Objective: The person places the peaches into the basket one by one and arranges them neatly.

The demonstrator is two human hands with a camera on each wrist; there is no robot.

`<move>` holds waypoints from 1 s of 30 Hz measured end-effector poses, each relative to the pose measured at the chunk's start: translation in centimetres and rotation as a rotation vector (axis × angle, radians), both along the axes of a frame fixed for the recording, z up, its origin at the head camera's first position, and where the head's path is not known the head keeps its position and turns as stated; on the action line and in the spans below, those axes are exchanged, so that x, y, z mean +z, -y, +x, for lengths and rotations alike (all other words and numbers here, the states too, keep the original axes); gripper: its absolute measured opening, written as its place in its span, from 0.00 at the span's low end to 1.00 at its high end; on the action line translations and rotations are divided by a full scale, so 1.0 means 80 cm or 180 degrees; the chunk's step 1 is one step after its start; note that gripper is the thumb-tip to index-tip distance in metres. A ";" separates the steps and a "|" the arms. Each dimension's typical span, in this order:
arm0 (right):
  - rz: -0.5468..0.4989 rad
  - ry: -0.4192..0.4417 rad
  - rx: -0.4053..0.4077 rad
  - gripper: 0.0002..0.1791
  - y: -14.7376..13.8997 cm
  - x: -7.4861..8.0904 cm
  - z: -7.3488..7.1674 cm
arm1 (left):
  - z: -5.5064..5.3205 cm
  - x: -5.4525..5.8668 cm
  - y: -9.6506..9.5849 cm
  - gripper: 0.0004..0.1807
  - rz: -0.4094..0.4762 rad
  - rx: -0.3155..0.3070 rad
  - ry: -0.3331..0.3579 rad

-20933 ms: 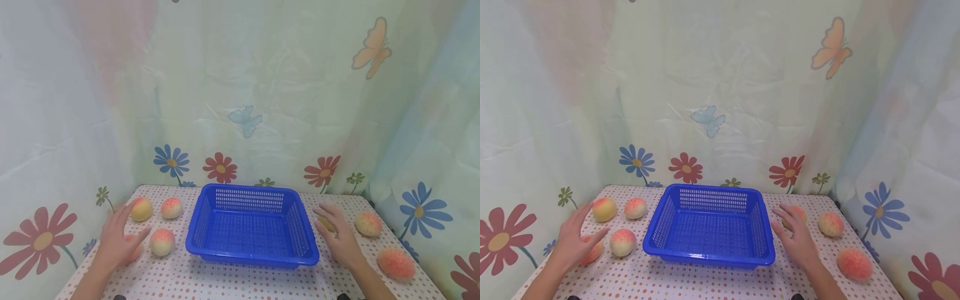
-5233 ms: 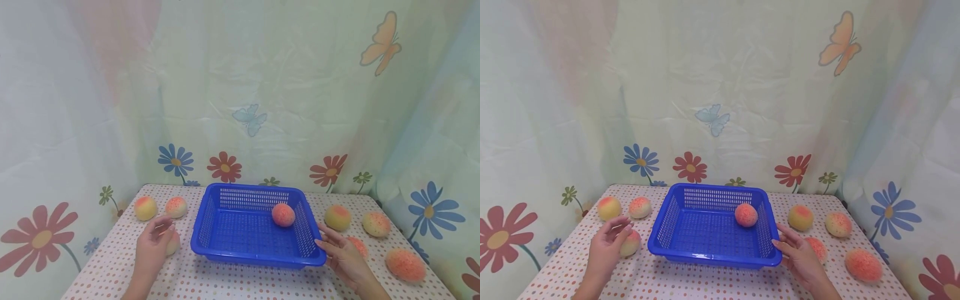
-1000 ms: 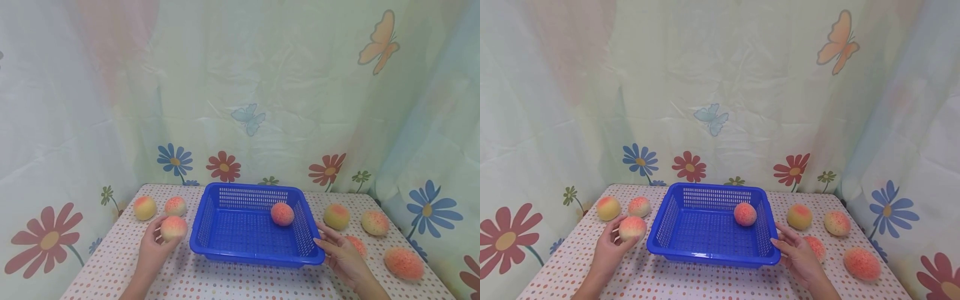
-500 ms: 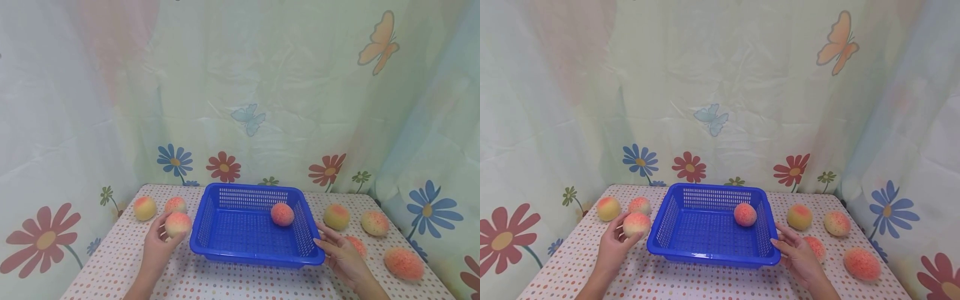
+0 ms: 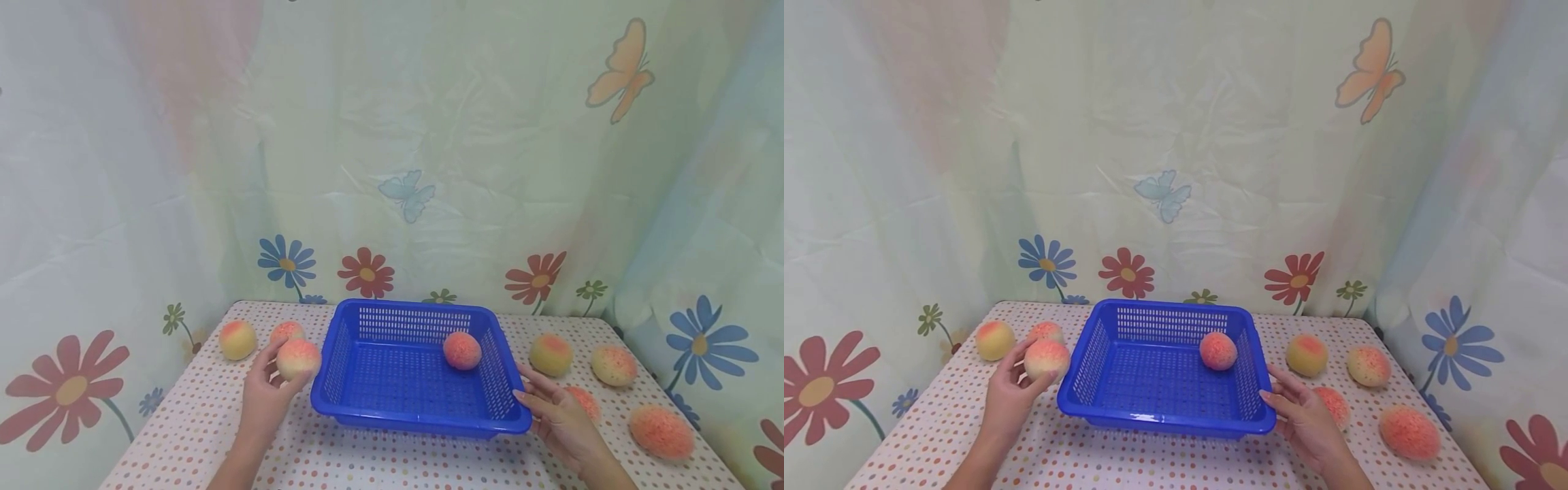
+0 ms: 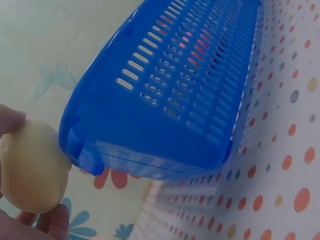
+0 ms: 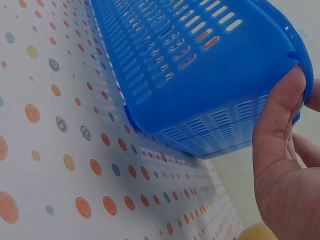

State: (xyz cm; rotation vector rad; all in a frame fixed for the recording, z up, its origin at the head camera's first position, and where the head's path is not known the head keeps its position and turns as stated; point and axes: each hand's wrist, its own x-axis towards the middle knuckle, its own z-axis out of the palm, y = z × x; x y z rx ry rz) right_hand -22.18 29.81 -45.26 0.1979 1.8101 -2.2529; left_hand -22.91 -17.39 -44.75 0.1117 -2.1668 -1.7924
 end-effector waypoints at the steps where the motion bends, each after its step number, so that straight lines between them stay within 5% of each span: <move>1: -0.0004 -0.0002 0.0002 0.34 0.000 0.000 0.000 | 0.000 0.001 -0.001 0.44 -0.0006 -0.0001 -0.0009; 13: 0.0011 0.0002 -0.0026 0.32 0.002 0.002 0.001 | -0.004 0.013 -0.014 0.41 0.0030 -0.0047 -0.0212; 30: 0.0047 0.0042 -0.0094 0.33 0.002 0.001 0.000 | -0.010 0.017 -0.031 0.39 -0.0023 -0.0125 -0.0232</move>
